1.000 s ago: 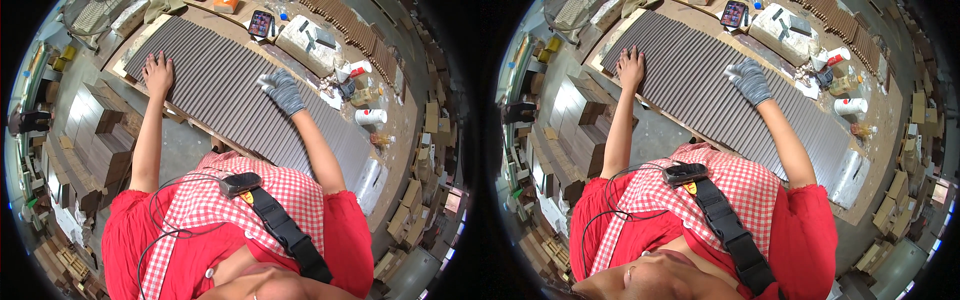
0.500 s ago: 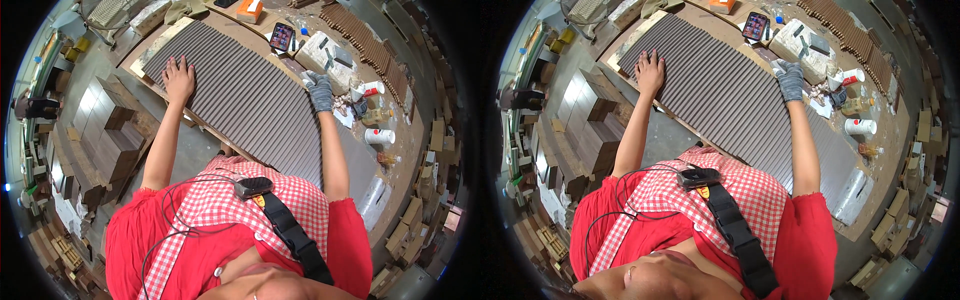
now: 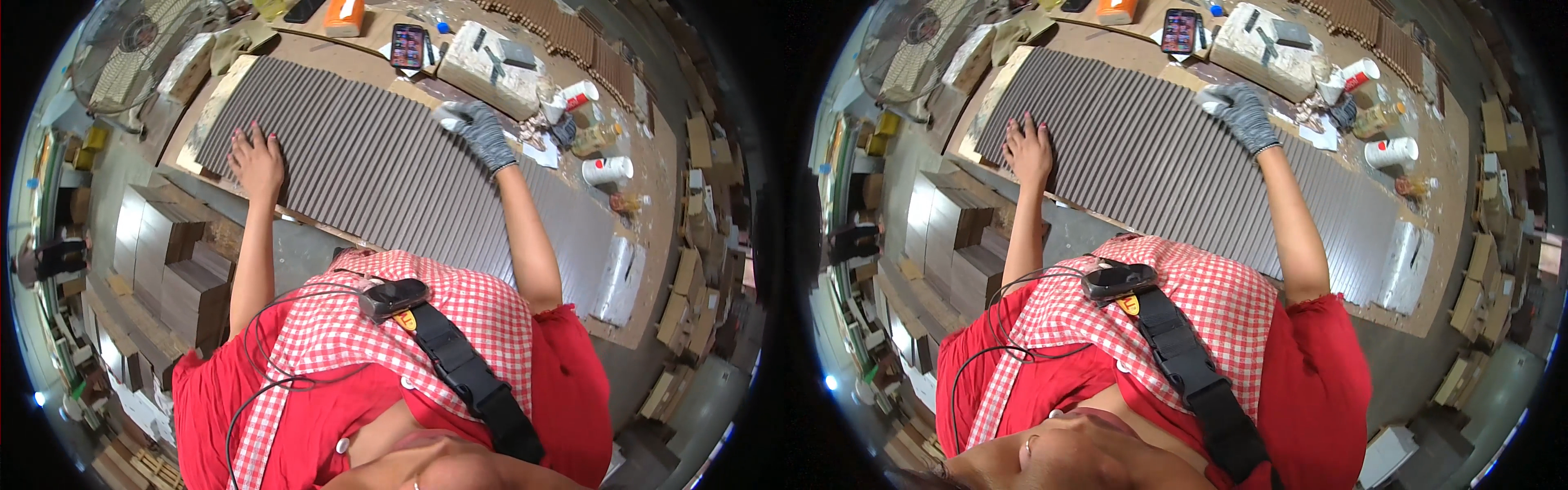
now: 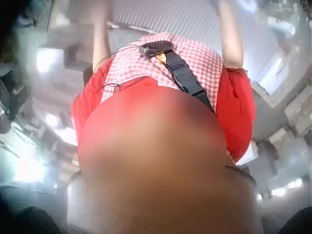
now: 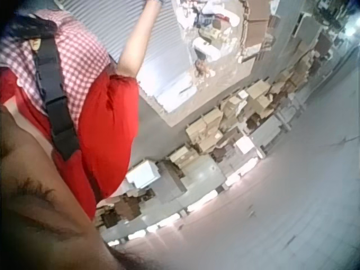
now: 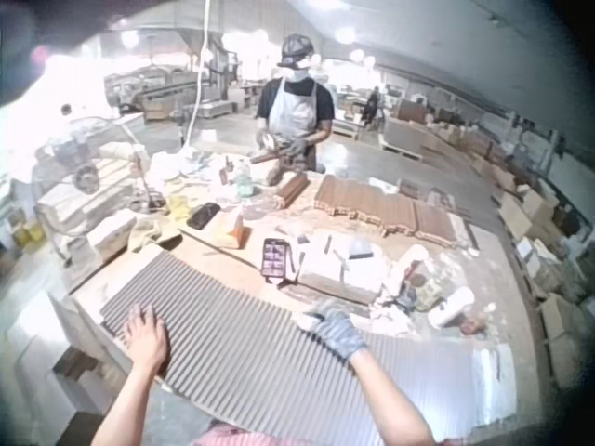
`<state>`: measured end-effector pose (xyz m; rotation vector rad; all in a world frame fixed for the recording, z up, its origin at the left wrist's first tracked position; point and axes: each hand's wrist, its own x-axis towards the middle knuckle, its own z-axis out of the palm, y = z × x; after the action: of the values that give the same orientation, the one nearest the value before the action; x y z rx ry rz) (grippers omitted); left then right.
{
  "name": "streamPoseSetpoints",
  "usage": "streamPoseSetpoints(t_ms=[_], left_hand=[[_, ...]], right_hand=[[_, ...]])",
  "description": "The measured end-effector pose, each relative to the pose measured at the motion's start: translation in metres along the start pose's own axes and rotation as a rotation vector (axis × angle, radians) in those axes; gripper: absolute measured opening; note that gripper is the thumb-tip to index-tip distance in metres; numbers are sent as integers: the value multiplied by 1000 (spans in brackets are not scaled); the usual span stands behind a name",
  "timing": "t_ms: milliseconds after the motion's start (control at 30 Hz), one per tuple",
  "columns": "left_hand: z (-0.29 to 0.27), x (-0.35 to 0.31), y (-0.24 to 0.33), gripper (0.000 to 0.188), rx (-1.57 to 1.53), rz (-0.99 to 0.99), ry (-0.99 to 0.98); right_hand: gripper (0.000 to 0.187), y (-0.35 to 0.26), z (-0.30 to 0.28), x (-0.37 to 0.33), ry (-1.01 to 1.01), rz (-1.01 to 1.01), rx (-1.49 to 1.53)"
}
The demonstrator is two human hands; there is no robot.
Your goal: The person wipes a large slatted wooden panel with a cloth, moving the cloth across the surface and edges, then picks up a separate wooden piece and wipes it before placing it down.
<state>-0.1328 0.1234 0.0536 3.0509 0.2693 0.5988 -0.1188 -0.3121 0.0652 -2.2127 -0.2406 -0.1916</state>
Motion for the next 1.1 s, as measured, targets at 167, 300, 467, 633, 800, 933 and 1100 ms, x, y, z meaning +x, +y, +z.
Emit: streamPoseSetpoints(t_ms=[167, 300, 467, 633, 800, 933, 1100], left_hand=[[-2, -4, 5, 56, 43, 28, 16], [-6, -10, 14, 56, 70, 55, 28], [-8, -12, 20, 55, 27, 28, 64], [-1, -7, 15, 57, 45, -12, 23], [4, -3, 7, 57, 48, -19, 34], [6, 0, 3, 57, 38, -16, 31], [10, 4, -4, 58, 48, -32, 8]], right_hand=[[36, -30, 12, -13, -85, 49, 12], [35, -52, 16, -43, -89, 6, -173], [38, -89, 40, -114, -207, -243, -74], [41, -111, 48, -136, -614, -179, 264], [42, -106, 38, -111, -395, -203, 68], [38, -112, 43, -121, -393, -293, 46], [35, -121, 62, -131, -543, -407, 219]])
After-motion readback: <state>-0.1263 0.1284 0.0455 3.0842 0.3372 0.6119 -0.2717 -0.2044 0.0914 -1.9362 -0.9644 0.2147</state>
